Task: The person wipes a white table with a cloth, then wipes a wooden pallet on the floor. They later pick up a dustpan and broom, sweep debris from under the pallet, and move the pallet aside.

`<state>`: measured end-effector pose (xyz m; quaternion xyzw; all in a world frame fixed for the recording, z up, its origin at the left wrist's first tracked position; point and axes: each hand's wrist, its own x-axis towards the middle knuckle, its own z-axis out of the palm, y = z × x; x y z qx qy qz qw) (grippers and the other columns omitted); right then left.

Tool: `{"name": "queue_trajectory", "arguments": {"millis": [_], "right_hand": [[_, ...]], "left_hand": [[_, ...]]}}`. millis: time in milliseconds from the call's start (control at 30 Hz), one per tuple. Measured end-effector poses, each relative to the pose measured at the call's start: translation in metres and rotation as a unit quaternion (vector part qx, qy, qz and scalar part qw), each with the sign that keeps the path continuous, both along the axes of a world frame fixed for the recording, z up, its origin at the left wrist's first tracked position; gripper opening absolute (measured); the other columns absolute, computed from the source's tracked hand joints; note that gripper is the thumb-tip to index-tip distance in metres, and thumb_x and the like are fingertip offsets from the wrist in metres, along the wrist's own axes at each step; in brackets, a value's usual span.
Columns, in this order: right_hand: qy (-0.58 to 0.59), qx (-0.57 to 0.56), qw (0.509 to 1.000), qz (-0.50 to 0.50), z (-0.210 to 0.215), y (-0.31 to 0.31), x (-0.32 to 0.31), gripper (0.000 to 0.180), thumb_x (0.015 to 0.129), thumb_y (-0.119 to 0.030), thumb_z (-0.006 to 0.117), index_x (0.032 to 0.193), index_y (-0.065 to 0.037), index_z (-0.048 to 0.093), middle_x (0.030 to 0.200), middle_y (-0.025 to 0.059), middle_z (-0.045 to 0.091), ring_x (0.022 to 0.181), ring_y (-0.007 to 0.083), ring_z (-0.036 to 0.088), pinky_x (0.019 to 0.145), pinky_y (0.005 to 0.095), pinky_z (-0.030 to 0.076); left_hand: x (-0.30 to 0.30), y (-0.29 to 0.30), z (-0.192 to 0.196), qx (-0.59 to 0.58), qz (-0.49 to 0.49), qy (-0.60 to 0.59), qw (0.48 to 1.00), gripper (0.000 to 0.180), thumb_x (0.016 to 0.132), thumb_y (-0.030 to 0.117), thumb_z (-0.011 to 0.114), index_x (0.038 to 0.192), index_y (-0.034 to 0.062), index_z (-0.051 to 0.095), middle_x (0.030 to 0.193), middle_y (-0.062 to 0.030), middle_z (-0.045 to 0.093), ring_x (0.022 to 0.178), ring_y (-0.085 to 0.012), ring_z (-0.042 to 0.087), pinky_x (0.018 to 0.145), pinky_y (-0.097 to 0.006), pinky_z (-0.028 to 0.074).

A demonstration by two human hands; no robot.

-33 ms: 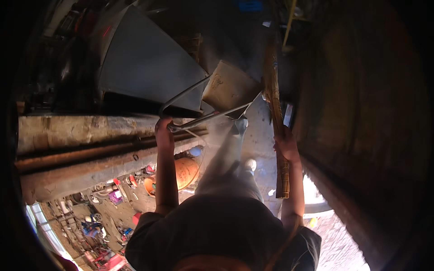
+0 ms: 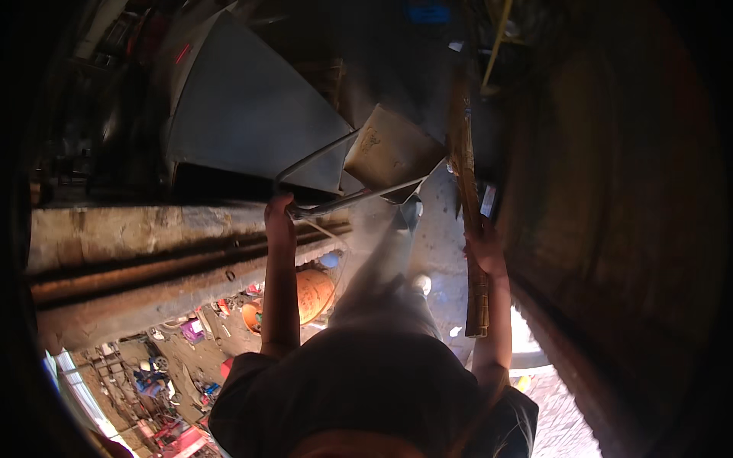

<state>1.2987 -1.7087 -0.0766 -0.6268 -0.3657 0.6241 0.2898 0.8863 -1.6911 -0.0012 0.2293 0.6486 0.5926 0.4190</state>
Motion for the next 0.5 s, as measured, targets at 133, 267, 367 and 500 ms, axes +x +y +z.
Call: {"name": "queue_trajectory", "arguments": {"millis": [133,267,367,500], "right_hand": [[-0.045,0.1,0.994,0.013,-0.005,0.088,-0.007,0.035,0.083,-0.014,0.057,0.116,-0.004,0.047,0.067,0.0075,0.056,0.052,0.0169,0.058,0.047,0.0313,0.05],[-0.045,-0.026,0.999,0.002,0.019,0.182,0.0,0.025,0.081,-0.013,0.057,0.103,-0.002,0.052,0.064,0.0073,0.054,0.05,0.0167,0.057,0.045,0.0306,0.049],[-0.057,-0.021,0.998,0.01,0.048,0.244,-0.006,0.017,0.077,-0.01,0.057,0.091,-0.001,0.055,0.067,0.0087,0.054,0.048,0.0169,0.056,0.041,0.0307,0.047],[-0.045,-0.061,0.997,0.005,0.077,0.322,-0.014,0.02,0.079,-0.012,0.053,0.095,0.001,0.053,0.07,0.0117,0.057,0.045,0.0183,0.055,0.04,0.0313,0.048]], "left_hand": [[0.005,0.12,0.001,-0.01,-0.059,-0.009,0.998,0.017,0.081,0.021,0.059,0.077,0.004,0.061,0.073,-0.0031,0.056,0.065,-0.0141,0.053,0.061,-0.029,0.043],[0.013,0.241,0.006,-0.055,-0.075,0.019,0.995,0.024,0.082,0.025,0.059,0.073,0.003,0.059,0.065,-0.0009,0.052,0.059,-0.0113,0.047,0.056,-0.027,0.037],[-0.001,0.307,0.016,-0.03,-0.053,0.002,0.998,0.023,0.081,0.023,0.059,0.072,0.0021,0.06,0.063,-0.0002,0.052,0.059,-0.0099,0.045,0.055,-0.027,0.034],[-0.021,0.386,0.028,-0.04,-0.015,-0.014,0.999,0.018,0.079,0.018,0.06,0.07,0.0023,0.06,0.062,0.0009,0.052,0.06,-0.0088,0.046,0.055,-0.026,0.035]]}}
